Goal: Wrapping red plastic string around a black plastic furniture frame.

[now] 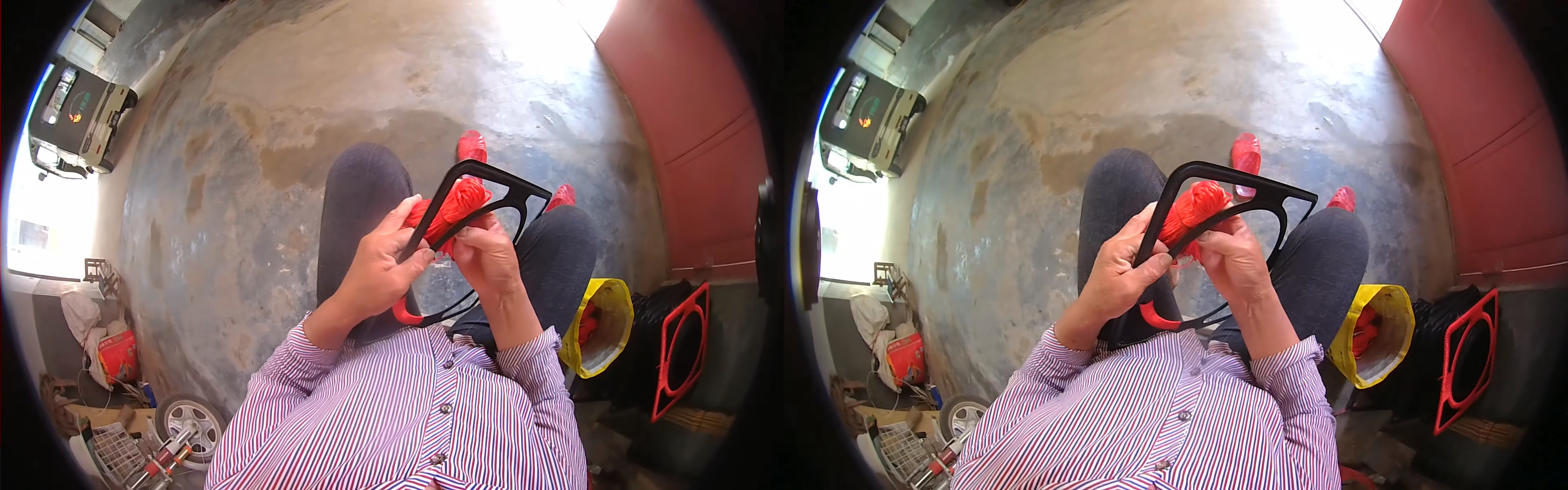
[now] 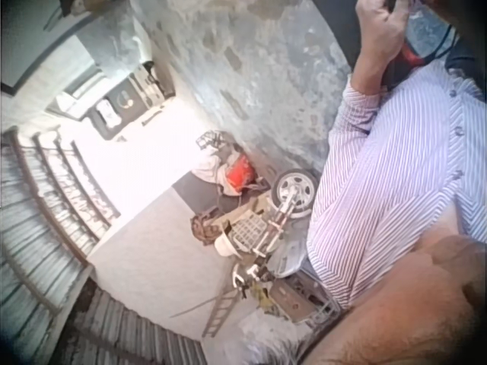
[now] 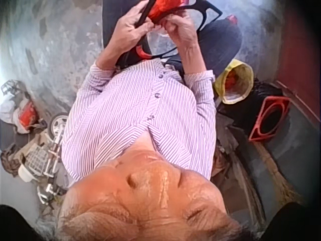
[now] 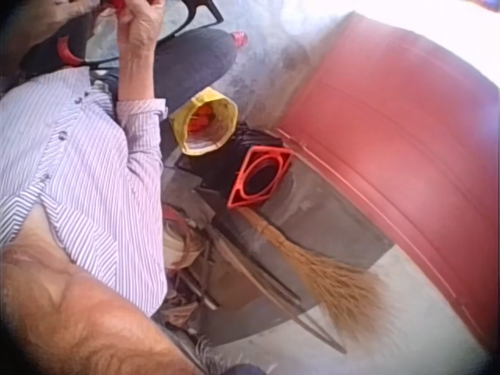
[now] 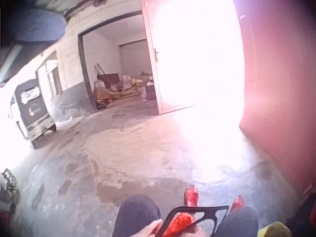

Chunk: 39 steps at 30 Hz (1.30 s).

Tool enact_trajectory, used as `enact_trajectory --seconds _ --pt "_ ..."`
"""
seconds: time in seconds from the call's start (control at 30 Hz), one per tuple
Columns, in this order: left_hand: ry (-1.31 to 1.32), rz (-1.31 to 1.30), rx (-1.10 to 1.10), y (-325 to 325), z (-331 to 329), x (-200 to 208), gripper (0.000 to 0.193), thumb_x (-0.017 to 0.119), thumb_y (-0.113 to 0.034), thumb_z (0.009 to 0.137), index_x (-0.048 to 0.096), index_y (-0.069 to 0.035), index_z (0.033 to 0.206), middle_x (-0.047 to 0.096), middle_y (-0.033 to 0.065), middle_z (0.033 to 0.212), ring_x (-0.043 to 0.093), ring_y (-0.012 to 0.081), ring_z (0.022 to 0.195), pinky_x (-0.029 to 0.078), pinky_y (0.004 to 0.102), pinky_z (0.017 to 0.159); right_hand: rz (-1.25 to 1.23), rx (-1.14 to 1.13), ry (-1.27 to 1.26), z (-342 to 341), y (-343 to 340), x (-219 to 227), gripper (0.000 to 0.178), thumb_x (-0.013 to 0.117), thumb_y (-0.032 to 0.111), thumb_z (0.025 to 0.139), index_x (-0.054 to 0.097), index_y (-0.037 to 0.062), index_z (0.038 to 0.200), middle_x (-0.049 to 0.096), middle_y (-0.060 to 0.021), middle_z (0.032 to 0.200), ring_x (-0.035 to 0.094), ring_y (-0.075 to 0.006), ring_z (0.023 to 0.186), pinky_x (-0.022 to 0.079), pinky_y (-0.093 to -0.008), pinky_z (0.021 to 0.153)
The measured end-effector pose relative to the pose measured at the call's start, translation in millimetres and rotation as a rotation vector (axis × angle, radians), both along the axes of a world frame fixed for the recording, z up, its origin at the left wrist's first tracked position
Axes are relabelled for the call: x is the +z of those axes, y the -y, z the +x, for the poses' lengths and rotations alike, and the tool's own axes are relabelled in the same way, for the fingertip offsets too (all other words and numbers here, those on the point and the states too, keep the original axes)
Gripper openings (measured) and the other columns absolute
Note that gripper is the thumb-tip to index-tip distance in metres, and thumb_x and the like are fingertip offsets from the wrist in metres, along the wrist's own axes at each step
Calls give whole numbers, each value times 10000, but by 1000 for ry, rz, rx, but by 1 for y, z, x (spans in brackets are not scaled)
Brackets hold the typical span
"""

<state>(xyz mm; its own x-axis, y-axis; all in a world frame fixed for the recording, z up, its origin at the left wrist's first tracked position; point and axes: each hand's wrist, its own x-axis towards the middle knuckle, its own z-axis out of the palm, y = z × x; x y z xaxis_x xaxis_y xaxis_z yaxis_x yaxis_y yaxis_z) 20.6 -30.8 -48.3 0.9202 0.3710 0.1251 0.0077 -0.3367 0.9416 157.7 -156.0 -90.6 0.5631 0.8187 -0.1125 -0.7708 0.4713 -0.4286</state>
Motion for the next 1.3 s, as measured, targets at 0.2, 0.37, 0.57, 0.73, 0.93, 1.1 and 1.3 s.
enact_trajectory --seconds 0.2,0.37,0.57,0.73,0.93,1.1,1.3 --pt "32 -73 43 -3 2 6 224 649 24 838 736 3 1042 432 136 1473 476 253 1308 398 378 1069 48 22 -41 0 7 23 522 643 -32 822 483 -40 1319 610 -134 1229 583 -242 1192 470 -348 1003" --pt "73 44 80 -4 0 12 287 660 32 819 717 -8 1097 449 127 1447 510 244 1274 421 360 1042 -480 -176 514 -2 24 4 450 743 83 800 568 12 1207 592 -112 1170 589 -222 1060 475 -337 929" --pt "40 74 51 10 1 16 278 670 34 807 734 -29 1070 404 127 1489 498 239 1293 403 365 1057 -734 -638 1781 -9 8 50 498 860 189 628 666 47 1064 583 -86 1067 523 -279 967 446 -391 834" --pt "79 195 118 8 -1 19 204 709 -35 813 741 -44 1015 377 128 1513 512 217 1218 407 367 1041 -539 -516 1330 -9 11 44 402 833 156 729 660 36 1072 608 -59 1054 546 -232 1044 448 -353 910" --pt "37 127 194 -6 -11 5 102 725 -104 820 686 -16 852 417 142 1464 485 243 1095 397 398 1020 -123 -522 597 3 33 55 507 718 272 876 535 0 1263 541 -133 1309 499 -237 1244 408 -385 1045" --pt "-9 -167 188 -18 -18 -10 103 666 -121 912 663 -26 950 619 99 1218 563 150 942 456 295 853 125 -211 458 3 64 67 586 580 573 911 505 28 1114 502 -240 1349 458 -335 1318 385 -448 1084" --pt "-141 -576 181 -26 -26 1 149 565 -126 988 601 -1 1060 699 131 828 629 141 635 511 251 620 335 149 287 -28 97 69 639 437 720 918 404 83 955 604 -133 621 592 -252 494 514 -411 649"
